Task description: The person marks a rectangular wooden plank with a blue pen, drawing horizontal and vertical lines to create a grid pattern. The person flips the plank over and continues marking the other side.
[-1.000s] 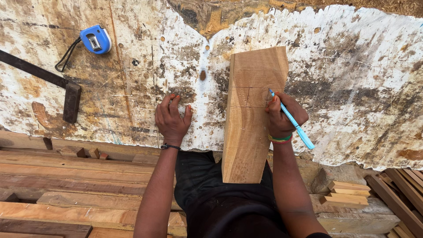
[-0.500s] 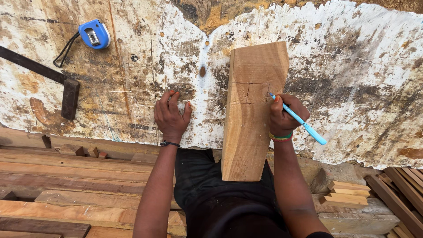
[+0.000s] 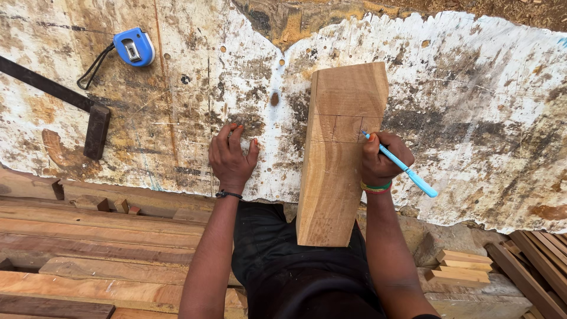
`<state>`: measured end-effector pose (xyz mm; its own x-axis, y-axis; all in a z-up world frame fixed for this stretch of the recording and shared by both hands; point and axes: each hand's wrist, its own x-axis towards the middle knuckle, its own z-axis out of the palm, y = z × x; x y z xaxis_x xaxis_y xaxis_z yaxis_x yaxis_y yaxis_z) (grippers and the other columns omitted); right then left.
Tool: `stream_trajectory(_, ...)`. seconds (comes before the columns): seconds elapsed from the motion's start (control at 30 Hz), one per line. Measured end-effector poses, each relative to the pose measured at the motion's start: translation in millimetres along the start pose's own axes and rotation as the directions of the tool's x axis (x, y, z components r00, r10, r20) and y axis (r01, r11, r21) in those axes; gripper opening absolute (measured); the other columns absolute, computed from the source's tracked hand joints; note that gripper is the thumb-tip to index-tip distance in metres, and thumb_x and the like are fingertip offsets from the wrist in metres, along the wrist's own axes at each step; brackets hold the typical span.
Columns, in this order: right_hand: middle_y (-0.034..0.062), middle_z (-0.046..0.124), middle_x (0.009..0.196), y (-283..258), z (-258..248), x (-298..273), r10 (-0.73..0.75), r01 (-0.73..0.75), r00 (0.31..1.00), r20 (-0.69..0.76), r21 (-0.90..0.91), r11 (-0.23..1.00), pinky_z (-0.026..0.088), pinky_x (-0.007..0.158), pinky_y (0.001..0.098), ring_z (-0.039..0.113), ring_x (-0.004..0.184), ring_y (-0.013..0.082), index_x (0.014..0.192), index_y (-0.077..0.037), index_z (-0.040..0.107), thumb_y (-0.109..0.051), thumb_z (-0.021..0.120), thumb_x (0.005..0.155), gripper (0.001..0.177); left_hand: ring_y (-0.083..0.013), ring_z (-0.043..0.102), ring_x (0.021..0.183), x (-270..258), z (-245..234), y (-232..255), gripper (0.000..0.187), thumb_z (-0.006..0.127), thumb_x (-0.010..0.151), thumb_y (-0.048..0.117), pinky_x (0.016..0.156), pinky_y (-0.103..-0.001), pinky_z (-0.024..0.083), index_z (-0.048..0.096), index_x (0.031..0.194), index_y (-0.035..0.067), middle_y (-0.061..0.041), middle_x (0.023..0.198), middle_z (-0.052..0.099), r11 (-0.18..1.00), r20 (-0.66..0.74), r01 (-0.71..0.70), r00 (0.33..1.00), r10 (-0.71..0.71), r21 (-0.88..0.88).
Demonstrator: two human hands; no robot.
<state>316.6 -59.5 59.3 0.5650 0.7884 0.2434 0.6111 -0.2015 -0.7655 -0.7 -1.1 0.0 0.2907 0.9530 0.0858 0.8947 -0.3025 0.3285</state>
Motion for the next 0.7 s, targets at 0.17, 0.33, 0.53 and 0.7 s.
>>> stream_trajectory(0.17,0.0117,0.063,0.068,3,1,0,-0.021,0.02,1.0,0.016,0.032,0.999,0.042,0.054,0.0336,0.057,0.055,0.0199,0.079,0.0,0.065,-0.015,0.068,0.095,0.022,-0.0237,0.063,0.101,-3,2,-2,0.036,0.065,0.102,0.038,0.083,-0.043,0.054,0.057,0.128,0.013,-0.008,0.127,0.056,1.0,0.002,-0.004,1.0,0.004,0.011)
stream_trajectory(0.33,0.0123,0.061,0.067,3,-2,0,-0.03,0.03,0.999,0.011,0.015,0.999,0.044,0.056,0.0349,0.058,0.056,0.0211,0.078,0.001,0.064,-0.015,0.067,0.092,0.021,-0.0246,0.063,0.101,1,0,1,0.036,0.065,0.103,0.038,0.083,-0.044,0.054,0.057,0.127,0.013,-0.009,0.127,0.057,1.0,-0.011,-0.007,1.0,0.007,0.0)
stream_trajectory(0.53,0.0118,0.062,0.068,-6,-2,3,-0.006,0.004,1.0,0.027,0.04,0.999,0.045,0.055,0.0337,0.058,0.056,0.0202,0.081,0.001,0.065,-0.013,0.067,0.093,0.019,-0.0265,0.063,0.102,3,-6,4,0.036,0.063,0.101,0.037,0.085,-0.045,0.055,0.058,0.126,0.012,-0.01,0.128,0.057,1.0,-0.03,-0.013,0.999,0.013,0.014)
stream_trajectory(0.7,0.0092,0.056,0.061,2,-25,-33,0.04,-0.038,0.999,-0.014,0.096,0.995,0.04,0.053,0.0337,0.052,0.053,0.018,0.078,0.002,0.063,-0.017,0.067,0.095,0.025,-0.0262,0.064,0.103,-1,-5,7,0.035,0.064,0.1,0.038,0.085,-0.045,0.055,0.058,0.124,0.012,-0.009,0.126,0.057,1.0,-0.032,-0.004,0.999,0.004,0.004)
